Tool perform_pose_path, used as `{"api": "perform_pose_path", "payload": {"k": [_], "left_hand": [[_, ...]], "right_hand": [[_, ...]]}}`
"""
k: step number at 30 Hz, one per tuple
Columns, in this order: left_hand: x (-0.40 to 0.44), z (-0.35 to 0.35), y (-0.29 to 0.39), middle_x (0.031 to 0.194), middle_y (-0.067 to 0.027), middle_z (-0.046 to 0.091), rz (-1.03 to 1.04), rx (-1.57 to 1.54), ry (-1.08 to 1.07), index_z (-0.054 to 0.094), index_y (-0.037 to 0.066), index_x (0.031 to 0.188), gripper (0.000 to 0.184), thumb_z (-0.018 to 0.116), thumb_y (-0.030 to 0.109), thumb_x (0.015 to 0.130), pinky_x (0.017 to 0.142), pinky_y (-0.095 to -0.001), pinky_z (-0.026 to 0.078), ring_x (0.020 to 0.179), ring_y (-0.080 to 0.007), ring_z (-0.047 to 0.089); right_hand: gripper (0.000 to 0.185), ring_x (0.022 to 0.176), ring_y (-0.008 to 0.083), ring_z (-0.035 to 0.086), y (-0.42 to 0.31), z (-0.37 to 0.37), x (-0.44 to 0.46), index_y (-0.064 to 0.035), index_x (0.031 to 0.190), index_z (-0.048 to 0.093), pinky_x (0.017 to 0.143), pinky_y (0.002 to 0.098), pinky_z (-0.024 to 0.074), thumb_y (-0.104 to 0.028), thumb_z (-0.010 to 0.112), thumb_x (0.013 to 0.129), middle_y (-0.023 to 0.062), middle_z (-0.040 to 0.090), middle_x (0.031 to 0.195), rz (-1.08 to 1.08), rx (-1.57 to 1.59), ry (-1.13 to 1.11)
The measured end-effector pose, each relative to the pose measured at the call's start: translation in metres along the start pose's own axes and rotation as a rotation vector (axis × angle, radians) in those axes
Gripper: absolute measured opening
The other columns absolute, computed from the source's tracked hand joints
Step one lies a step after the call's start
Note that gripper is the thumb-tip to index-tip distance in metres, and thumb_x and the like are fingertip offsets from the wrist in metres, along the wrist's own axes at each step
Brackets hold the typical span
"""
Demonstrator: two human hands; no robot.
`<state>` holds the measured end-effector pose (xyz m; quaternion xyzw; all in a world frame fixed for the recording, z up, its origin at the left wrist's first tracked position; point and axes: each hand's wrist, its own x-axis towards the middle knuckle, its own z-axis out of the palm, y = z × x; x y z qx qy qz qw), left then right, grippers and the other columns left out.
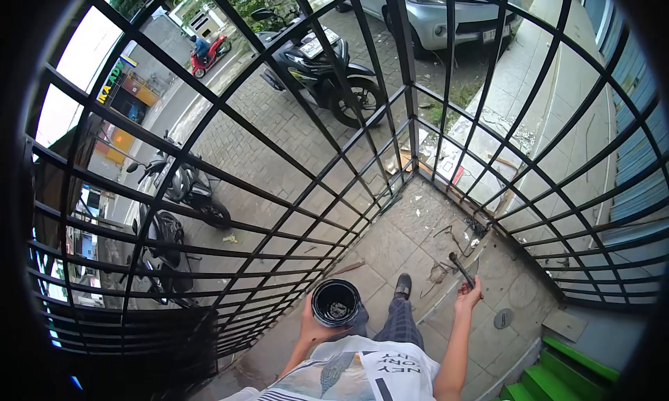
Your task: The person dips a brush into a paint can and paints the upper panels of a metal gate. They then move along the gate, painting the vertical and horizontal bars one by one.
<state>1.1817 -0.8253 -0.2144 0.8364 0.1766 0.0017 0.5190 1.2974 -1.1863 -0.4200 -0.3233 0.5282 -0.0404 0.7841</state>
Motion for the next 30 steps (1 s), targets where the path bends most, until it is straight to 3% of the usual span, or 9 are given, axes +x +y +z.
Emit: {"api": "perform_pose_path", "payload": {"k": [5,10,17,22,23,26,27,30], "left_hand": [[-0.015,-0.027,0.006,0.12,-0.0137,0.056,0.049,-0.078,0.102,0.035,0.002,0.132,0.106,0.093,0.022,0.046,0.096,-0.0355,0.045,0.111,-0.0228,0.056],[-0.057,-0.075,-0.021,0.122,-0.0124,0.055,0.065,-0.117,0.263,0.037,0.003,0.131,0.103,0.093,0.022,0.046,0.098,-0.0349,0.043,0.114,-0.023,0.055],[-0.163,-0.156,-0.093,0.118,-0.0141,0.059,-0.003,-0.109,0.534,0.036,0.007,0.132,0.102,0.092,0.027,0.049,0.094,-0.0367,0.048,0.11,-0.0267,0.059],[-0.255,-0.196,-0.157,0.119,-0.0153,0.059,-0.104,-0.142,0.759,0.036,0.004,0.132,0.103,0.092,0.027,0.048,0.095,-0.0366,0.047,0.111,-0.0257,0.058],[-0.273,-0.202,-0.168,0.12,-0.0119,0.057,-0.136,-0.199,0.813,0.039,0.004,0.129,0.103,0.094,0.023,0.044,0.096,-0.0348,0.044,0.111,-0.0215,0.056],[-0.325,-0.212,-0.215,0.119,-0.0117,0.057,-0.192,-0.241,0.954,0.04,0.003,0.128,0.102,0.094,0.023,0.044,0.095,-0.0343,0.044,0.111,-0.0212,0.055],[-0.339,-0.219,-0.216,0.118,-0.0141,0.057,-0.184,-0.265,0.994,0.038,0.001,0.13,0.102,0.093,0.023,0.046,0.094,-0.0345,0.045,0.109,-0.0239,0.057],[-0.375,-0.236,-0.228,0.117,-0.0119,0.057,-0.224,-0.298,1.142,0.04,0.002,0.126,0.1,0.094,0.023,0.044,0.095,-0.0343,0.044,0.109,-0.021,0.056]], "right_hand": [[0.017,0.06,0.0094,0.057,0.004,0.033,-0.022,-0.0132,0.086,0.058,0.052,0.0224,0.0434,-0.029,0.065,0.082,-0.0007,0.061,0.069,-0.002,-0.097,-0.08],[0.02,0.063,0.0116,0.059,0.049,0.052,-0.032,-0.0092,0.091,0.057,0.053,0.0235,0.0448,-0.027,0.059,0.082,0.0035,0.065,0.076,-0.03,-0.199,-0.195],[0.014,0.056,0.011,0.06,0.161,0.074,-0.122,-0.0139,0.084,0.058,0.05,0.0226,0.0448,-0.028,0.054,0.084,0.0031,0.067,0.071,-0.012,-0.491,-0.467],[0.025,0.055,0.0103,0.061,0.268,0.076,-0.212,-0.014,0.091,0.061,0.047,0.0213,0.0467,-0.037,0.054,0.089,0.0034,0.067,0.071,0.078,-0.718,-0.62],[0.029,0.055,0.0104,0.061,0.288,0.073,-0.23,-0.0135,0.094,0.062,0.048,0.021,0.0482,-0.041,0.053,0.091,0.0036,0.068,0.071,0.077,-0.766,-0.665],[0.024,0.054,0.0102,0.061,0.343,0.064,-0.287,-0.014,0.093,0.062,0.046,0.0211,0.0482,-0.037,0.059,0.088,0.0041,0.067,0.07,0.152,-0.804,-0.73],[0.024,0.053,0.0103,0.06,0.358,0.059,-0.302,-0.014,0.091,0.062,0.045,0.0212,0.0478,-0.037,0.06,0.087,0.0039,0.066,0.068,0.18,-0.822,-0.759],[0.023,0.05,0.0105,0.058,0.401,0.048,-0.346,-0.014,0.086,0.062,0.043,0.0212,0.0459,-0.037,0.064,0.084,0.0037,0.063,0.064,0.256,-0.905,-0.868]]}}
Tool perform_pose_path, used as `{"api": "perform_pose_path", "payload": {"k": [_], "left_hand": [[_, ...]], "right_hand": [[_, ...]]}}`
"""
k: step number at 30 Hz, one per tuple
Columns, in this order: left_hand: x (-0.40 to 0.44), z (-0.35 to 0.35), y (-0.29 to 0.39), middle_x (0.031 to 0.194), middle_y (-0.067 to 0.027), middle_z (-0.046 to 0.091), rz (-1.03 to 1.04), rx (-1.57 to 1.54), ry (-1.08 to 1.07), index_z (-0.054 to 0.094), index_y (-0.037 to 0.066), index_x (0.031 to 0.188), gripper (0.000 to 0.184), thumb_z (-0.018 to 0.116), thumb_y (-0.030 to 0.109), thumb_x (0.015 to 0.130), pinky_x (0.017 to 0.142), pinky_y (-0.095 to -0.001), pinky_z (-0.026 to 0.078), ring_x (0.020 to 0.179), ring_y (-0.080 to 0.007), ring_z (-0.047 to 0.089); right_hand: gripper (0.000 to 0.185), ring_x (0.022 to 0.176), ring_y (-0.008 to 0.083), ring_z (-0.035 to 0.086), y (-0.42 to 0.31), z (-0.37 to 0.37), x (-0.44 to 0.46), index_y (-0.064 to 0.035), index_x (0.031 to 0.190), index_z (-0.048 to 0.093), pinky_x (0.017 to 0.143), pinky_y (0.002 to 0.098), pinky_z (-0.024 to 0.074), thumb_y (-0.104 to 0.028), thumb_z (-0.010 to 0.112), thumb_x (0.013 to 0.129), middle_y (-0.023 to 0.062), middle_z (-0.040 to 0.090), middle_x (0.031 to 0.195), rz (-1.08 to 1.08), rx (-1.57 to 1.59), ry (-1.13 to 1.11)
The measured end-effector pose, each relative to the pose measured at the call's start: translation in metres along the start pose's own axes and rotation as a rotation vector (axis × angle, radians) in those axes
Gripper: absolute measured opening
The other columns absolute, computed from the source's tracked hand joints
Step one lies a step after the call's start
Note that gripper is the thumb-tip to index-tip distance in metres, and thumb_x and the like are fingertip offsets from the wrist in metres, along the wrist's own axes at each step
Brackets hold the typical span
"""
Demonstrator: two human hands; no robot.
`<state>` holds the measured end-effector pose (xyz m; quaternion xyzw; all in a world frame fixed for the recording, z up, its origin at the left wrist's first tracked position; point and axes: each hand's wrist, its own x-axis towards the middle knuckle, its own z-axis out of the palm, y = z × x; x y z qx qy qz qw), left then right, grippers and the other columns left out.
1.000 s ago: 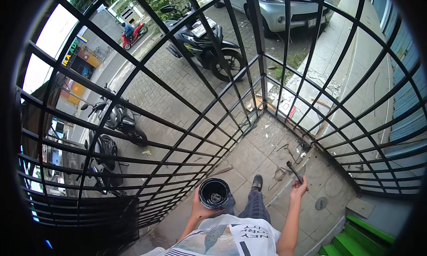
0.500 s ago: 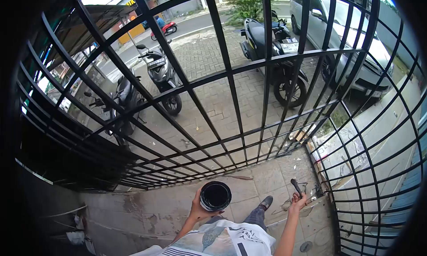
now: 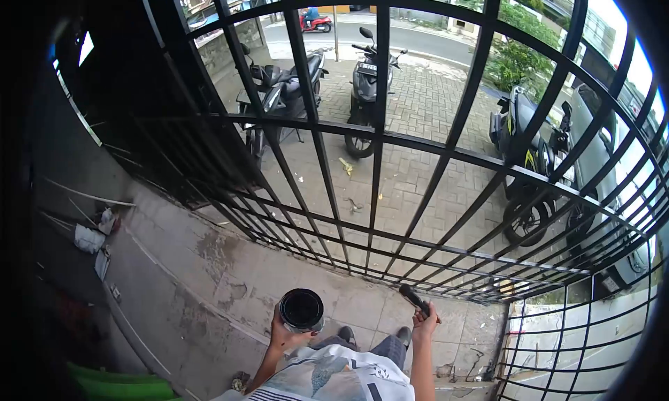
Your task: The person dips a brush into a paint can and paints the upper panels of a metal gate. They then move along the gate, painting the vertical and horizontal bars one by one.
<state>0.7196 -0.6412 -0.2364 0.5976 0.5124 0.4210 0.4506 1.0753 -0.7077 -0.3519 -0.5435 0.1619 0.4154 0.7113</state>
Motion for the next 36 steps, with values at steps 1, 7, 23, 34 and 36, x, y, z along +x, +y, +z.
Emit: {"api": "perform_pose_path", "payload": {"k": [1,7,23,34,36], "left_hand": [[0.001,-0.015,-0.007,0.116,-0.0124,0.057,-0.007,0.016,0.02,0.042,0.001,0.125,0.097,0.093,0.021,0.045,0.094,-0.0348,0.044,0.107,-0.0215,0.056],[-0.003,-0.056,-0.025,0.117,-0.0127,0.055,-0.062,-0.09,0.274,0.042,0.002,0.124,0.091,0.091,0.015,0.049,0.093,-0.0349,0.044,0.107,-0.0224,0.056],[0.048,-0.172,-0.032,0.12,-0.012,0.053,-0.034,-0.12,0.676,0.042,0.003,0.126,0.091,0.091,0.013,0.049,0.093,-0.0345,0.044,0.109,-0.0225,0.055],[0.139,-0.28,-0.038,0.119,-0.0117,0.053,-0.006,-0.155,0.679,0.041,0.002,0.126,0.089,0.088,0.008,0.051,0.093,-0.0346,0.045,0.107,-0.022,0.056],[0.139,-0.292,-0.047,0.116,-0.0115,0.054,-0.022,-0.266,0.738,0.043,0.001,0.125,0.087,0.088,0.007,0.051,0.093,-0.0339,0.045,0.104,-0.0215,0.057]], "right_hand": [[0.023,0.048,0.0106,0.057,0.006,0.016,-0.007,-0.014,0.084,0.061,0.042,0.021,0.045,-0.037,0.065,0.083,0.0036,0.062,0.062,0.016,-0.046,-0.049],[0.015,0.051,0.0143,0.053,0.04,0.092,-0.031,-0.0141,0.082,0.059,0.047,0.0246,0.0419,-0.029,0.063,0.08,0.0049,0.059,0.062,0.231,-0.269,-0.302],[0.018,0.066,0.0185,0.062,0.134,0.332,-0.103,-0.0055,0.09,0.059,0.058,0.0282,0.049,-0.022,0.056,0.084,0.0074,0.063,0.075,0.283,-0.6,-0.894],[0.012,0.059,0.0138,0.064,0.233,0.448,-0.115,-0.0011,0.088,0.063,0.051,0.0247,0.0493,-0.011,0.057,0.084,0.0062,0.066,0.069,-0.039,-1.045,-1.049],[0.01,0.061,0.0128,0.064,0.258,0.452,-0.113,0.0,0.09,0.063,0.056,0.0243,0.0516,-0.006,0.058,0.083,0.0063,0.065,0.071,-0.203,-1.266,-1.126]]}}
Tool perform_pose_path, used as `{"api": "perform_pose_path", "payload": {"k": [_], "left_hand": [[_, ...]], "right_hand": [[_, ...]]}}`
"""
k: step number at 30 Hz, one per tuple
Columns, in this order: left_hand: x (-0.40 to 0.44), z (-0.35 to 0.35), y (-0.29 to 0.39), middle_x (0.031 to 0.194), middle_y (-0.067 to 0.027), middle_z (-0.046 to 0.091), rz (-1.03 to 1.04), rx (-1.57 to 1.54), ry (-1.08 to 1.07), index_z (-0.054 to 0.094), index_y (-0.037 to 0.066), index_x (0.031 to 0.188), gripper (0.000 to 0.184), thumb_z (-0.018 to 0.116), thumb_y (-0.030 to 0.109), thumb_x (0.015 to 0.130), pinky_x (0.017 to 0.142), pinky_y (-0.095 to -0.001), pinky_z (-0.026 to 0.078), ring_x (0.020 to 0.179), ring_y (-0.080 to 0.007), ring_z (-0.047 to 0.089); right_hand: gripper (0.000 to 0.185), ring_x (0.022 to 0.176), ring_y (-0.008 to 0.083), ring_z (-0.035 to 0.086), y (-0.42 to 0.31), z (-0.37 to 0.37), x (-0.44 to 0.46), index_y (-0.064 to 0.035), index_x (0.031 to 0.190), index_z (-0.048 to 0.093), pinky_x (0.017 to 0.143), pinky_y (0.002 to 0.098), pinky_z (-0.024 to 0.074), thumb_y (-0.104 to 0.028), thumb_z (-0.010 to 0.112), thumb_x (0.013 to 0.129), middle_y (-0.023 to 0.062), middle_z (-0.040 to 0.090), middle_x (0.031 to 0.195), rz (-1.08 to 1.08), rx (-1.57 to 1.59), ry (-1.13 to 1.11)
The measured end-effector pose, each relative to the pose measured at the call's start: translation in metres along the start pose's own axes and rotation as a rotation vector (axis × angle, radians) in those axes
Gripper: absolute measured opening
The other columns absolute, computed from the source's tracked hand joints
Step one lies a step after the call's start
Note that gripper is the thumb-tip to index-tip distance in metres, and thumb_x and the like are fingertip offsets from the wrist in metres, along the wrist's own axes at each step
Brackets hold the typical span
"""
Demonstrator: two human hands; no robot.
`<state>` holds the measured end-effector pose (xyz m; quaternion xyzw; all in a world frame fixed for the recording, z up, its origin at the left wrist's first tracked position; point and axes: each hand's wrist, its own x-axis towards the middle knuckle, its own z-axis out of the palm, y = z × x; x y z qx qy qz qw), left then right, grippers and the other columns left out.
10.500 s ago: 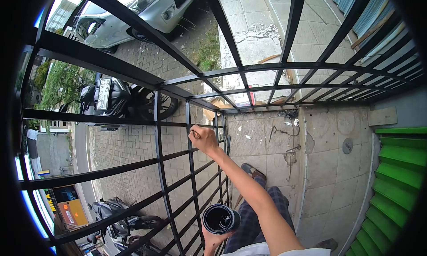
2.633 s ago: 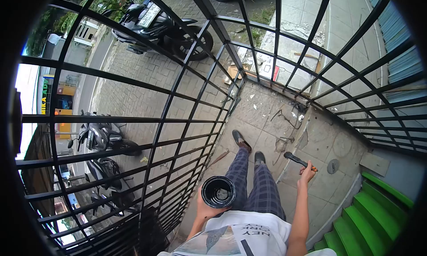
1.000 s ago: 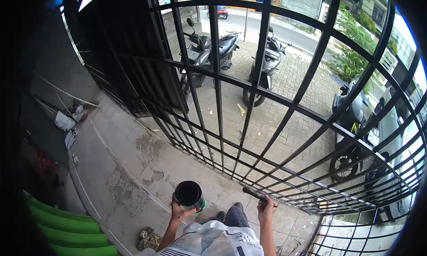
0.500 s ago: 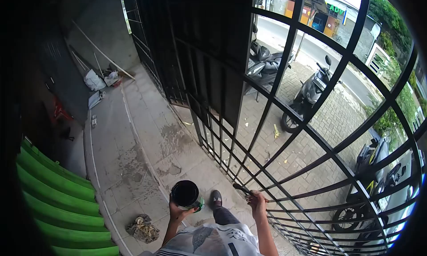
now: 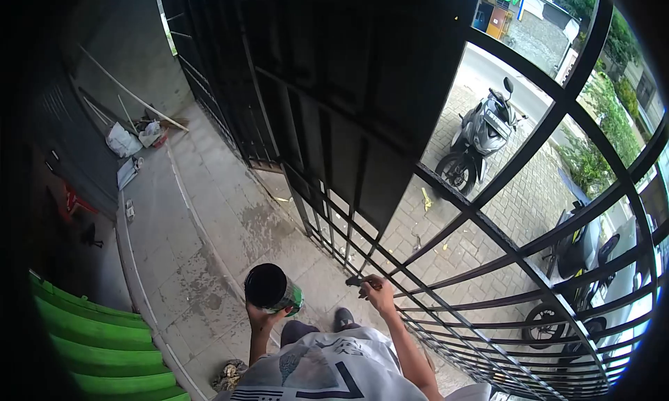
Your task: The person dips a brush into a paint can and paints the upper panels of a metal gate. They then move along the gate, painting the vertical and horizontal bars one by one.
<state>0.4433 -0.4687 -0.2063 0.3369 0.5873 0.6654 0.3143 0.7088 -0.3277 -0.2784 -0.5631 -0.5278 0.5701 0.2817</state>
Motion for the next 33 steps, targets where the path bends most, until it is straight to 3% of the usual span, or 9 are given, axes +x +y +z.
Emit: {"api": "perform_pose_path", "payload": {"k": [7,10,11,14,16,22,26,27,33], "left_hand": [[0.064,-0.089,-0.051,0.114,-0.0108,0.055,-0.101,-0.189,-0.049,0.042,0.0,0.125,0.086,0.085,0.0,0.051,0.088,-0.0348,0.05,0.101,-0.0213,0.057],[0.11,-0.142,-0.035,0.115,-0.0104,0.054,-0.078,-0.118,-0.078,0.041,0.001,0.126,0.088,0.085,0.0,0.051,0.089,-0.0344,0.049,0.102,-0.0201,0.056],[0.124,-0.159,-0.027,0.115,-0.0104,0.054,-0.078,-0.08,-0.082,0.04,0.001,0.127,0.089,0.086,0.001,0.051,0.089,-0.0343,0.048,0.102,-0.0202,0.056],[0.163,-0.226,-0.032,0.115,-0.0103,0.054,0.032,0.043,0.002,0.04,0.002,0.128,0.091,0.086,0.001,0.05,0.091,-0.034,0.047,0.102,-0.0211,0.056],[0.177,-0.253,-0.011,0.116,-0.0099,0.055,-0.005,-0.014,0.077,0.039,0.002,0.129,0.092,0.087,0.001,0.05,0.094,-0.0344,0.045,0.105,-0.0211,0.055],[0.203,-0.345,-0.038,0.118,-0.0086,0.055,-0.022,0.162,0.271,0.041,0.003,0.128,0.094,0.088,0.003,0.047,0.093,-0.0339,0.046,0.106,-0.0199,0.055],[0.21,-0.366,-0.046,0.119,-0.009,0.055,-0.031,0.276,0.319,0.041,0.004,0.128,0.096,0.089,0.005,0.045,0.094,-0.0351,0.046,0.108,-0.0203,0.055],[0.217,-0.367,-0.047,0.119,-0.009,0.055,-0.039,0.283,0.331,0.041,0.004,0.128,0.096,0.089,0.006,0.045,0.094,-0.0352,0.046,0.108,-0.0204,0.055],[0.275,-0.374,-0.053,0.119,-0.0094,0.055,-0.075,0.166,0.424,0.041,0.004,0.127,0.096,0.09,0.007,0.045,0.094,-0.0359,0.046,0.109,-0.0207,0.055]], "right_hand": [[0.02,0.063,0.0152,0.065,-0.037,0.086,0.02,0.0005,0.093,0.065,0.057,0.0289,0.0506,-0.018,0.061,0.087,0.0092,0.068,0.073,-0.063,-0.156,0.023],[0.027,0.065,0.0244,0.066,-0.047,0.135,0.035,-0.0048,0.094,0.067,0.059,0.0341,0.0503,-0.03,0.061,0.086,0.0131,0.067,0.073,-0.098,-0.507,0.227],[0.03,0.07,0.0336,0.065,-0.053,0.154,0.038,-0.0091,0.094,0.068,0.063,0.0395,0.0498,-0.036,0.06,0.085,0.0156,0.066,0.074,-0.054,-0.622,0.305],[0.025,0.074,0.037,0.063,-0.034,0.197,0.065,-0.0094,0.091,0.068,0.066,0.0421,0.0494,-0.032,0.061,0.083,0.0178,0.065,0.076,-0.057,-0.649,0.399],[0.021,0.077,0.0382,0.062,-0.019,0.217,0.077,-0.007,0.085,0.068,0.067,0.0438,0.0488,-0.026,0.06,0.08,0.0218,0.063,0.085,-0.26,-0.638,0.496],[0.024,0.065,0.0302,0.065,0.043,0.254,0.117,-0.0074,0.07,0.068,0.061,0.0405,0.0505,-0.017,0.048,0.081,0.0151,0.065,0.065,0.03,-0.666,0.459],[0.023,0.068,0.0294,0.066,0.086,0.263,0.135,-0.0084,0.07,0.069,0.063,0.0426,0.0507,-0.02,0.051,0.077,0.0132,0.066,0.066,0.336,-0.461,0.289],[0.022,0.068,0.0293,0.067,0.09,0.265,0.135,-0.0086,0.07,0.07,0.065,0.0418,0.0516,-0.021,0.052,0.075,0.0133,0.066,0.065,0.295,-0.47,0.276],[0.027,0.081,0.029,0.068,0.101,0.288,0.197,-0.0033,0.086,0.068,0.073,0.0401,0.0526,-0.025,0.057,0.075,0.016,0.069,0.078,0.526,-0.792,0.076]]}}
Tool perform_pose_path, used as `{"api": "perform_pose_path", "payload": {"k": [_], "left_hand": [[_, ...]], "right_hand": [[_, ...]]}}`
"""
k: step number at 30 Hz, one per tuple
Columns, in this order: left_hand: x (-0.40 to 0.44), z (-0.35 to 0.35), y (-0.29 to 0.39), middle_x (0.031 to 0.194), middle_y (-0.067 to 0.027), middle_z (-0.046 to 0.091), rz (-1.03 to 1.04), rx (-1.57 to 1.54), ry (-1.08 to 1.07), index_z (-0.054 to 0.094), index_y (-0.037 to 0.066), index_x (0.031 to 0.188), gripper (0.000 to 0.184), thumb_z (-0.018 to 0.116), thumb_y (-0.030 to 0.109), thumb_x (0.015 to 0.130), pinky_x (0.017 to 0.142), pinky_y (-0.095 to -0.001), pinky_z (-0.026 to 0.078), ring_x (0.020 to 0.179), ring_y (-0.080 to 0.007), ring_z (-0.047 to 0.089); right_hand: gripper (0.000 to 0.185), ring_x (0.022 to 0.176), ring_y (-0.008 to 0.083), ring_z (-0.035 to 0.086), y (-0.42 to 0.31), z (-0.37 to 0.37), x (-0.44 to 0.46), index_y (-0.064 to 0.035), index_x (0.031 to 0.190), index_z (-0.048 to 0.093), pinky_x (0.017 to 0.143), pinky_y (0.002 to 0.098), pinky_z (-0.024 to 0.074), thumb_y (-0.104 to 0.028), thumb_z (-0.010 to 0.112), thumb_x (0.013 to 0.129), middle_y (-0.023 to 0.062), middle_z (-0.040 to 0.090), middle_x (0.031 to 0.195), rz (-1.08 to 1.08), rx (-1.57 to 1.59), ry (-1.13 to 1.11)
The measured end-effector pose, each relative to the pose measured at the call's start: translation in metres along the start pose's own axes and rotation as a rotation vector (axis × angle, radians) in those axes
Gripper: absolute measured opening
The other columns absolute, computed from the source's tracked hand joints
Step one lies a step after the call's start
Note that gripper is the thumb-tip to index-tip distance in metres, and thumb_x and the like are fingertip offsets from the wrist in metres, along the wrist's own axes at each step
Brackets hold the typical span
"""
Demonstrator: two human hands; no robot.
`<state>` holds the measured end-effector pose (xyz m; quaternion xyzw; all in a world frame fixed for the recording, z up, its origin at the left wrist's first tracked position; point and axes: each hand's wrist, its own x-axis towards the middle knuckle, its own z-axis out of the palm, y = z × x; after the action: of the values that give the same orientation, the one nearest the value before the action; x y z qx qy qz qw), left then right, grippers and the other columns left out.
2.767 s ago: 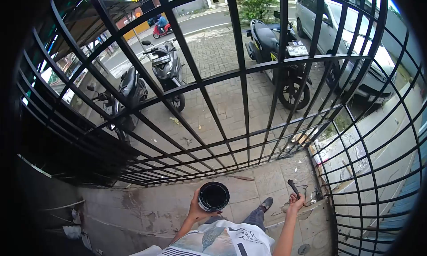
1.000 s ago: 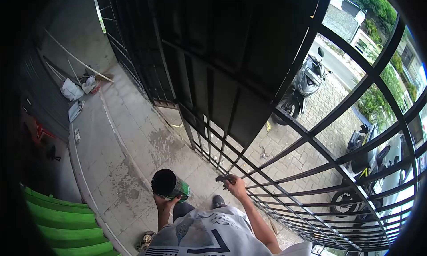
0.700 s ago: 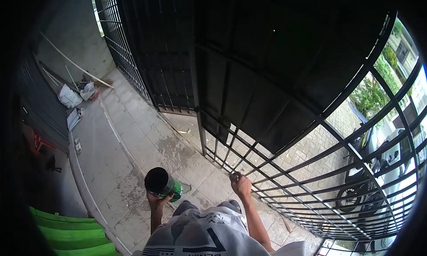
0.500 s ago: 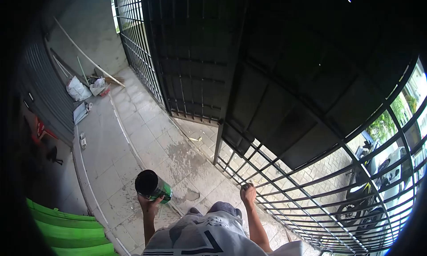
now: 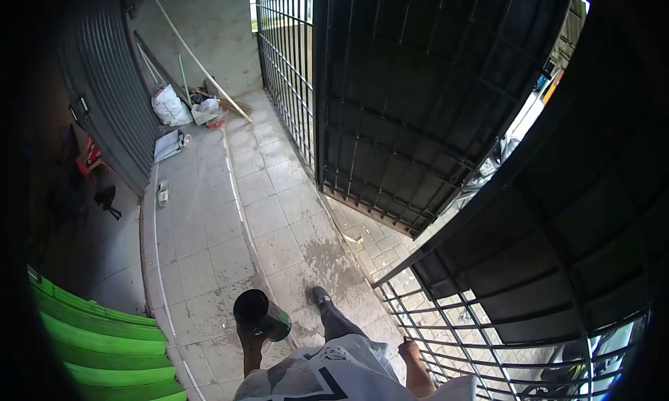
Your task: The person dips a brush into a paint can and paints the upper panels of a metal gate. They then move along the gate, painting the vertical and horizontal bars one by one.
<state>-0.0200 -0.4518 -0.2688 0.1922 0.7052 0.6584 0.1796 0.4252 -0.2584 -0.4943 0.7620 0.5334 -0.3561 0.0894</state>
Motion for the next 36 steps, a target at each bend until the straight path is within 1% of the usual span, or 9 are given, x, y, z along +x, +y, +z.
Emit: {"api": "perform_pose_path", "payload": {"k": [6,11,12,15,18,21,27,32,36], "left_hand": [[0.105,0.032,0.021,0.12,-0.0097,0.055,-0.028,-0.155,0.033,0.041,0.004,0.127,0.096,0.091,0.009,0.045,0.095,-0.0367,0.046,0.11,-0.021,0.055],[0.196,0.069,0.062,0.117,-0.008,0.057,0.226,0.13,-0.086,0.047,0.003,0.122,0.088,0.09,0.008,0.046,0.093,-0.0338,0.045,0.108,-0.0205,0.055],[0.208,0.076,0.067,0.118,-0.0094,0.055,0.161,-0.015,-0.104,0.043,0.003,0.125,0.093,0.092,0.012,0.046,0.094,-0.0335,0.045,0.11,-0.0202,0.054],[0.239,0.086,0.079,0.119,-0.0106,0.054,0.273,0.12,-0.134,0.04,0.004,0.127,0.099,0.094,0.017,0.045,0.096,-0.0345,0.045,0.111,-0.0223,0.054],[0.267,0.092,0.08,0.124,-0.0129,0.053,0.292,0.086,-0.217,0.036,0.003,0.133,0.105,0.093,0.018,0.046,0.098,-0.0359,0.043,0.115,-0.0246,0.053],[0.299,0.087,0.07,0.125,-0.0139,0.053,0.239,0.06,-0.366,0.034,0.003,0.135,0.107,0.092,0.019,0.046,0.1,-0.0362,0.042,0.117,-0.0247,0.053],[0.366,0.08,0.097,0.121,-0.0136,0.055,0.324,0.249,-0.609,0.036,0.004,0.132,0.104,0.092,0.022,0.047,0.099,-0.0355,0.044,0.114,-0.024,0.054],[0.402,0.111,0.086,0.12,-0.0102,0.055,0.342,0.176,-0.981,0.039,0.005,0.128,0.1,0.093,0.021,0.045,0.097,-0.0342,0.044,0.112,-0.0213,0.054],[0.394,0.154,0.067,0.121,-0.0097,0.055,0.28,0.19,-1.387,0.04,0.006,0.129,0.101,0.093,0.022,0.044,0.097,-0.0343,0.043,0.113,-0.0215,0.054]], "right_hand": [[0.037,0.082,0.0322,0.067,-0.178,-0.029,0.083,-0.0107,0.087,0.071,0.07,0.0412,0.0529,-0.041,0.057,0.072,0.0167,0.069,0.087,-0.351,-0.191,0.047],[0.026,0.062,0.0346,0.064,-0.388,-0.089,0.058,-0.0038,0.075,0.067,0.058,0.0422,0.0475,-0.029,0.059,0.074,0.0203,0.062,0.064,-0.724,0.123,-0.019],[0.023,0.053,0.015,0.057,-0.418,-0.09,0.055,-0.0042,0.076,0.069,0.051,0.0346,0.0425,-0.024,0.058,0.08,0.0088,0.056,0.054,-0.894,0.132,0.044],[0.021,0.059,0.0259,0.062,-0.496,-0.105,0.019,-0.0033,0.083,0.068,0.059,0.0373,0.0486,-0.02,0.055,0.082,0.0145,0.062,0.063,-0.965,0.22,-0.067],[0.022,0.064,0.0305,0.064,-0.547,-0.142,-0.038,-0.0028,0.085,0.068,0.062,0.0371,0.0501,-0.021,0.055,0.085,0.0166,0.064,0.068,-1.194,0.069,0.306],[0.023,0.065,0.037,0.061,-0.57,-0.164,-0.07,-0.0053,0.082,0.064,0.059,0.0431,0.0455,-0.025,0.054,0.087,0.0158,0.062,0.07,-0.939,0.254,0.444],[0.026,0.059,0.0161,0.064,-0.552,-0.161,-0.087,-0.0029,0.093,0.061,0.049,0.0285,0.0472,-0.026,0.048,0.093,0.0082,0.06,0.062,-0.672,1.163,0.053],[0.024,0.081,0.0226,0.067,-0.501,-0.131,-0.151,-0.0059,0.107,0.058,0.062,0.0291,0.0537,-0.02,0.051,0.089,0.0105,0.065,0.083,-0.48,1.881,-0.142],[0.023,0.075,0.0243,0.064,-0.435,-0.07,-0.187,-0.0062,0.096,0.06,0.062,0.0338,0.0544,-0.025,0.054,0.084,0.0091,0.062,0.079,-0.235,2.304,0.046]]}}
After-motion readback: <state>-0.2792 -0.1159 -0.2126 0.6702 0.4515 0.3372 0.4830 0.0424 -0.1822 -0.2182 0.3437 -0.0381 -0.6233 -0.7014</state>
